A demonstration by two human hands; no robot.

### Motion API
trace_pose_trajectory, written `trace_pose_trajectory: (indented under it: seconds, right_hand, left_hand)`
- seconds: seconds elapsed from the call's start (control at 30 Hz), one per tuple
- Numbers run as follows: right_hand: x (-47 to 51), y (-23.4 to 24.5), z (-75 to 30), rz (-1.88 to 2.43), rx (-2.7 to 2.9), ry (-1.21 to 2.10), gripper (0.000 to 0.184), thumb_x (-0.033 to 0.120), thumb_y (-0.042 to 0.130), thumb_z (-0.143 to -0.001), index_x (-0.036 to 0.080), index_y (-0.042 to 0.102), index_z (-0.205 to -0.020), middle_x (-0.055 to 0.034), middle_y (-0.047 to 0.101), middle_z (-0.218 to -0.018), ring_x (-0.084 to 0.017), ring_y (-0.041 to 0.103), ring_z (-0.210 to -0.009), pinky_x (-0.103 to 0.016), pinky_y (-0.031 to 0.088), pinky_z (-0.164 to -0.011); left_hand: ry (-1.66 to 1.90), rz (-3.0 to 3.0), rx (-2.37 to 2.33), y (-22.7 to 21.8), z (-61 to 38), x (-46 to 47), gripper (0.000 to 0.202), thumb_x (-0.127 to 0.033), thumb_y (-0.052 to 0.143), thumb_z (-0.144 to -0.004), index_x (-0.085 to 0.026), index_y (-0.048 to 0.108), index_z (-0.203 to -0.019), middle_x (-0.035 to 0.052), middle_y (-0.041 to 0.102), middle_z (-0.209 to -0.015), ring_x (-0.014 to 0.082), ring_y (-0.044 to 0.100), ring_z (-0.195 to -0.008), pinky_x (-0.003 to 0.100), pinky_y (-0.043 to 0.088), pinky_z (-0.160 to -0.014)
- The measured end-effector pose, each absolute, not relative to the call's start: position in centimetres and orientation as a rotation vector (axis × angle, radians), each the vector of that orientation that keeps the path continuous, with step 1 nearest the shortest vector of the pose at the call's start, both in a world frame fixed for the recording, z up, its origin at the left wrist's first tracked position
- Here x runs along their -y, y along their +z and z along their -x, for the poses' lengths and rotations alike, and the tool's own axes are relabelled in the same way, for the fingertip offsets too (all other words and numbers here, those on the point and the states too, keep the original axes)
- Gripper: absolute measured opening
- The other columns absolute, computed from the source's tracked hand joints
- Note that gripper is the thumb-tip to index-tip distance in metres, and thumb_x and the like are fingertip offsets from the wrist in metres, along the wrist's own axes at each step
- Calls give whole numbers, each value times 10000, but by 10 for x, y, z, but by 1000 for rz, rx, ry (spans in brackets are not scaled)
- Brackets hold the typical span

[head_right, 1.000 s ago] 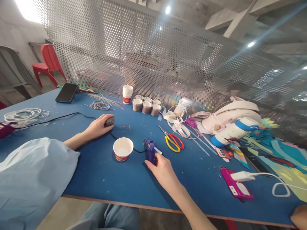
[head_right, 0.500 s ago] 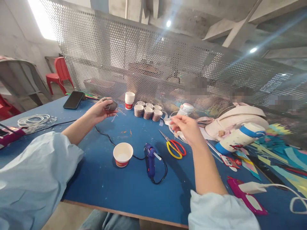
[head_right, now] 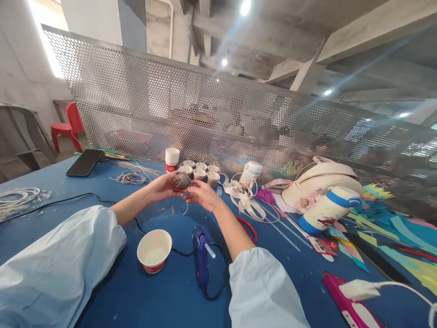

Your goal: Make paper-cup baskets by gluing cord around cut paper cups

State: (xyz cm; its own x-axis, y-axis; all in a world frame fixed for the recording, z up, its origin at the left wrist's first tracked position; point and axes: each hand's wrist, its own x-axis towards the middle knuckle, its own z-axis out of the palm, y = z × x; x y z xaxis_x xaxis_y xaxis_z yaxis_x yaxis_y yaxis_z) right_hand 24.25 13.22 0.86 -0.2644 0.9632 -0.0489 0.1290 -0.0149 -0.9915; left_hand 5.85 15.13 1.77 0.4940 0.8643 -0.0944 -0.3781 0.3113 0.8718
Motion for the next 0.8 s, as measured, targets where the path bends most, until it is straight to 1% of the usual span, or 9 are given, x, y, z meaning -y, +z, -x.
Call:
trace_pose_trajectory:
  seconds: [0.07, 0.17, 0.23, 0.3, 0.37, 0.43, 0.53, 0.67, 0.8]
  right_hand:
    - [-136, 1, -246, 1259, 1512, 1401, 277, 317, 598, -940, 148, 599, -1160, -68, 647, -1093, -178, 657, -883, -360, 570, -747]
    - [-143, -4, -261, 1347, 1508, 1315, 314, 328, 594, -941, 160, 583, -1206, -82, 618, -1182, -206, 639, -975, -406, 554, -817]
    - [-148, -4, -273, 1394, 1502, 1229, 329, 333, 593, -941, 164, 574, -1223, -87, 607, -1210, -217, 632, -1005, -422, 546, -839]
    - [-150, -4, -284, 1442, 1501, 1146, 333, 332, 595, -940, 165, 573, -1228, -88, 603, -1219, -220, 629, -1015, -427, 544, -846]
    - [-151, -5, -292, 1491, 1499, 1064, 333, 330, 599, -937, 166, 575, -1226, -88, 602, -1223, -222, 628, -1018, -427, 543, -847]
    - [-151, -6, -298, 1534, 1491, 989, 333, 331, 601, -936, 165, 578, -1224, -86, 602, -1225, -225, 627, -1021, -427, 543, -848]
    - [-152, -8, -306, 1582, 1470, 902, 334, 334, 599, -936, 166, 578, -1225, -86, 601, -1227, -226, 626, -1023, -427, 543, -849]
    - [-156, -9, -315, 1615, 1443, 828, 338, 335, 598, -937, 166, 575, -1229, -88, 601, -1228, -224, 627, -1022, -428, 543, -848]
    - [-158, -9, -319, 1618, 1449, 799, 338, 338, 594, -940, 166, 573, -1230, -88, 602, -1224, -224, 628, -1020, -429, 543, -849]
  left_hand:
    - [887, -919, -666, 10, -56, -156, 400, -126, 584, -715, -174, 555, -1112, 63, 699, -807, 219, 699, -624, 334, 577, -583]
    - [890, -925, -733, -1, -46, -163, 443, -106, 604, -705, -197, 531, -1132, 24, 683, -779, 217, 704, -643, 352, 589, -615]
    - [887, -928, -776, -6, -39, -167, 382, -105, 618, -723, -181, 553, -1092, 15, 672, -755, 199, 692, -633, 335, 587, -610]
    - [876, -934, -814, -11, -32, -171, 277, -121, 629, -771, -153, 585, -1043, 22, 668, -764, 170, 670, -622, 285, 562, -566]
    - [870, -938, -846, -16, -27, -174, 194, -171, 622, -848, -133, 603, -1037, 26, 663, -808, 132, 637, -614, 240, 524, -527]
    - [880, -937, -877, -20, -21, -178, 187, -235, 595, -910, -127, 604, -1062, 25, 651, -860, 105, 608, -624, 226, 512, -532]
    - [918, -930, -931, -23, -13, -184, 226, -288, 579, -934, -130, 599, -1095, 37, 641, -937, 114, 616, -701, 256, 541, -599]
    - [962, -914, -1007, -28, -1, -191, 273, -308, 583, -930, -136, 590, -1142, 67, 640, -1047, 158, 643, -830, 320, 569, -696]
    - [1003, -933, -1072, -33, 3, -194, 301, -309, 581, -931, -145, 577, -1184, 84, 629, -1120, 183, 645, -907, 361, 572, -757]
